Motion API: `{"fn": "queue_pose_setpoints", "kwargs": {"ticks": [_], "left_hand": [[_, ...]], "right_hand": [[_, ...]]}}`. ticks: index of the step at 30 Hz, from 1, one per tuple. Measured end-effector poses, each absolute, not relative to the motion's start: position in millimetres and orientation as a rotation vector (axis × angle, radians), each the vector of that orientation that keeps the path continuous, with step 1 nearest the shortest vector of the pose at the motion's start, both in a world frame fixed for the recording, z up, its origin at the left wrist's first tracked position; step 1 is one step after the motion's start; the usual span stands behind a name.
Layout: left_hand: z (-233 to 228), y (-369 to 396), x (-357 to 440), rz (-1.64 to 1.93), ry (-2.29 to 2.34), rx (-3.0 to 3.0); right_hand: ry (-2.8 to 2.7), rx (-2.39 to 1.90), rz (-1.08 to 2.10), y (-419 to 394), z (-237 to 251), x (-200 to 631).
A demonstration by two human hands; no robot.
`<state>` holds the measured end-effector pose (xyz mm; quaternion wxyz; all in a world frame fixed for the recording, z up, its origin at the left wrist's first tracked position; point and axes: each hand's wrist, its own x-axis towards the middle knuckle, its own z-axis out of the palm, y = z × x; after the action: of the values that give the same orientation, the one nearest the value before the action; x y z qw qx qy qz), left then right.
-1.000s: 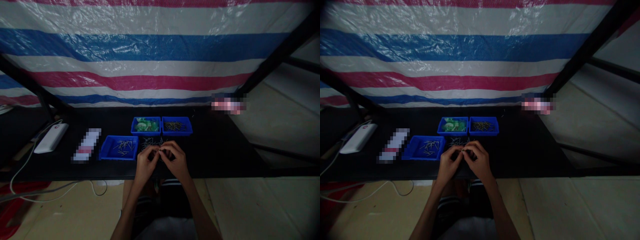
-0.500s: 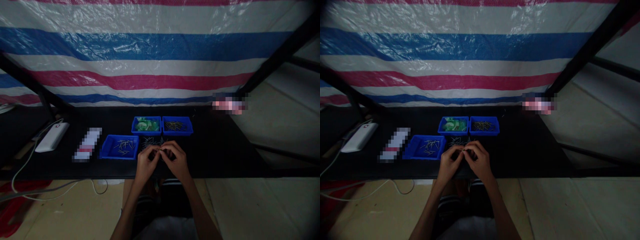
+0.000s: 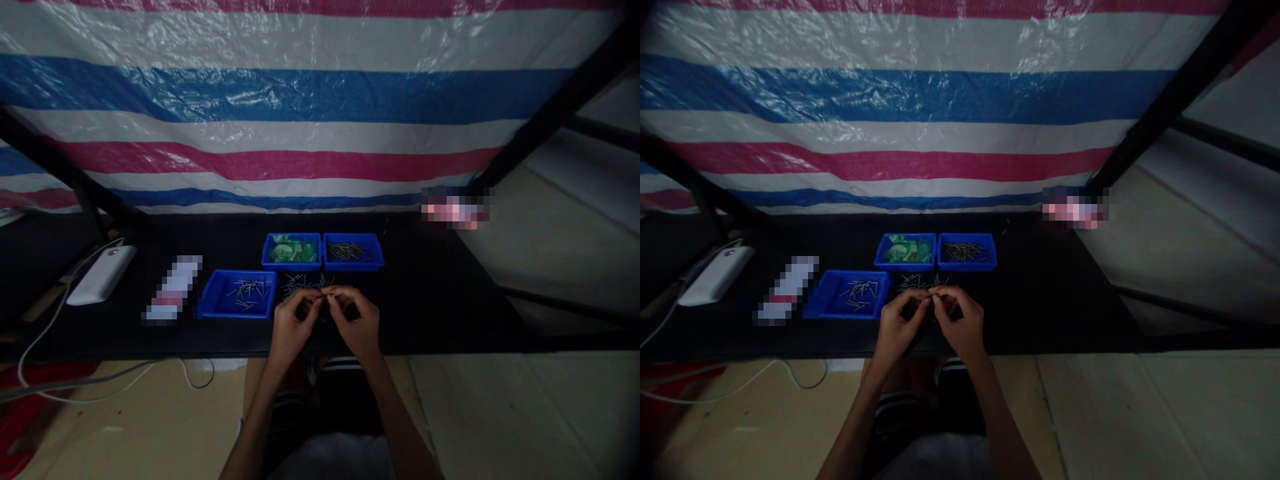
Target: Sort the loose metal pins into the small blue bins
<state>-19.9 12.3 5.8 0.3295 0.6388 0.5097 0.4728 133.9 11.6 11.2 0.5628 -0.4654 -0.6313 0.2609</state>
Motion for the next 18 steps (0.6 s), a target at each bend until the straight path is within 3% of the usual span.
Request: {"fn": "queue_pose_setpoints", "kwargs": {"ticks": [8,18], "left_hand": [[5,13,-21,1.213,1.343,1.728],[7,12,-22,1.226,1.355,1.715]], "right_hand": [[-1.302,-1.303,0.207,54,28,155],[-1.315,-1.441,0.080,52,30,195]]}}
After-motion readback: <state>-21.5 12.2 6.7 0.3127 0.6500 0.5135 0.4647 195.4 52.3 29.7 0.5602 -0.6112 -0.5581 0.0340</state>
